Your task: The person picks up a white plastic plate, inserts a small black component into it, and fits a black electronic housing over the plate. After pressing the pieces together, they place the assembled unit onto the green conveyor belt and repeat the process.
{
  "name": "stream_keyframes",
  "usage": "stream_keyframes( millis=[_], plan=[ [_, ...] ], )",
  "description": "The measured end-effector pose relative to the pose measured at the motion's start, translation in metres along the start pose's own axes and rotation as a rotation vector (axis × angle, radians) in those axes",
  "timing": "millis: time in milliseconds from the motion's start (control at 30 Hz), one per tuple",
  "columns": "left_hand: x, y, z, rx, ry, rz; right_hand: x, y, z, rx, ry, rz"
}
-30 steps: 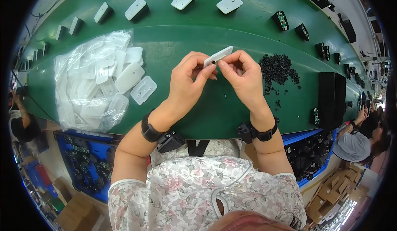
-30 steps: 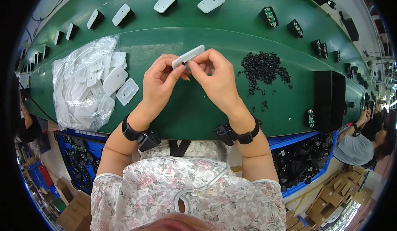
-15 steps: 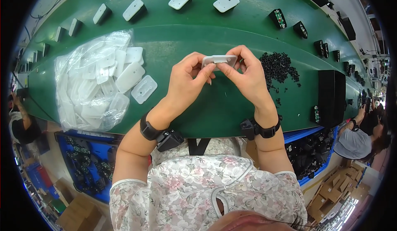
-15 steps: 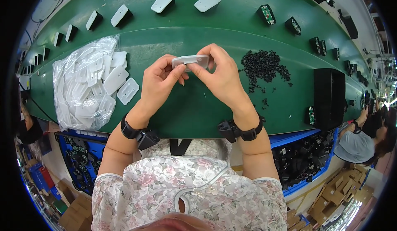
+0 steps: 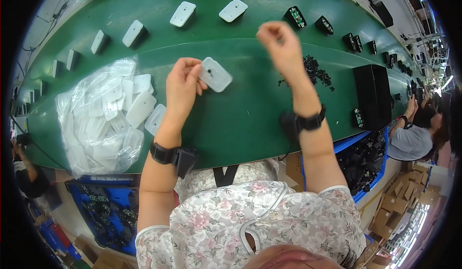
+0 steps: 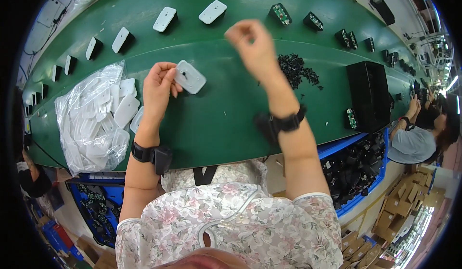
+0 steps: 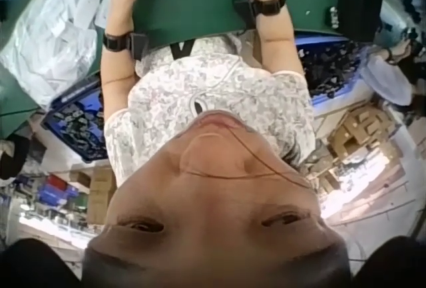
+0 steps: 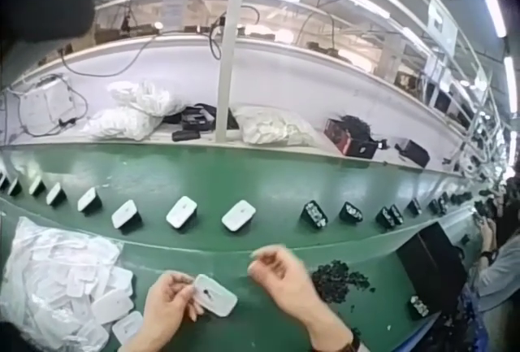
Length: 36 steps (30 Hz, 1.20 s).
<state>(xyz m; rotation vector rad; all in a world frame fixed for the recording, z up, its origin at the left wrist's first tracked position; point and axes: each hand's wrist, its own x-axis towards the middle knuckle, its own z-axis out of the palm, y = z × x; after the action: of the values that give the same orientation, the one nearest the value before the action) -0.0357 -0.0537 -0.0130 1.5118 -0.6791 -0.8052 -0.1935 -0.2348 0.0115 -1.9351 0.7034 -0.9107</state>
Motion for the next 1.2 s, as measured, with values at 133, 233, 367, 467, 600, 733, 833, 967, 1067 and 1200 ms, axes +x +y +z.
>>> stream_keyframes(
  millis=[133, 233, 367, 467, 600, 733, 833, 967, 1067, 1200],
  plan=[
    [0.013, -0.02, 0.001, 0.321, 0.19, 0.277, 0.072, 0.066, -0.057, -1.103, 0.343, -0.169],
    [0.013, -0.018, 0.001, 0.518, 0.208, 0.429, 0.1, 0.074, -0.075, -1.327, 0.061, 0.029],
    [-0.002, -0.008, 0.007, 0.772, 0.22, 0.437, 0.098, 0.067, -0.07, -0.922, 0.108, 0.156],
    [-0.009, -0.012, 0.011, 0.993, 0.204, 0.509, 0.058, 0.033, -0.043, -0.132, -0.023, 0.204],
    [-0.011, -0.008, 0.016, 0.994, 0.114, 0.559, -0.005, 0.009, -0.022, -0.011, -0.233, 0.198],
    [-0.006, -0.009, 0.016, 0.872, -0.015, 0.704, -0.035, -0.009, -0.023, -0.459, -0.207, -0.037],
    [-0.006, -0.01, 0.014, 0.806, -0.114, 0.738, -0.041, -0.021, -0.022, -0.599, -0.236, -0.104],
    [-0.006, -0.006, 0.008, 0.612, -0.106, 0.694, -0.052, -0.035, 0.004, -0.506, -0.201, -0.27],
    [-0.01, 0.005, 0.002, 0.597, -0.11, 0.687, -0.058, -0.04, 0.02, -0.504, -0.245, -0.301],
    [-0.012, -0.003, -0.01, 0.771, -0.173, 0.695, -0.056, -0.034, 0.029, -0.501, -0.281, -0.342]
  ],
)
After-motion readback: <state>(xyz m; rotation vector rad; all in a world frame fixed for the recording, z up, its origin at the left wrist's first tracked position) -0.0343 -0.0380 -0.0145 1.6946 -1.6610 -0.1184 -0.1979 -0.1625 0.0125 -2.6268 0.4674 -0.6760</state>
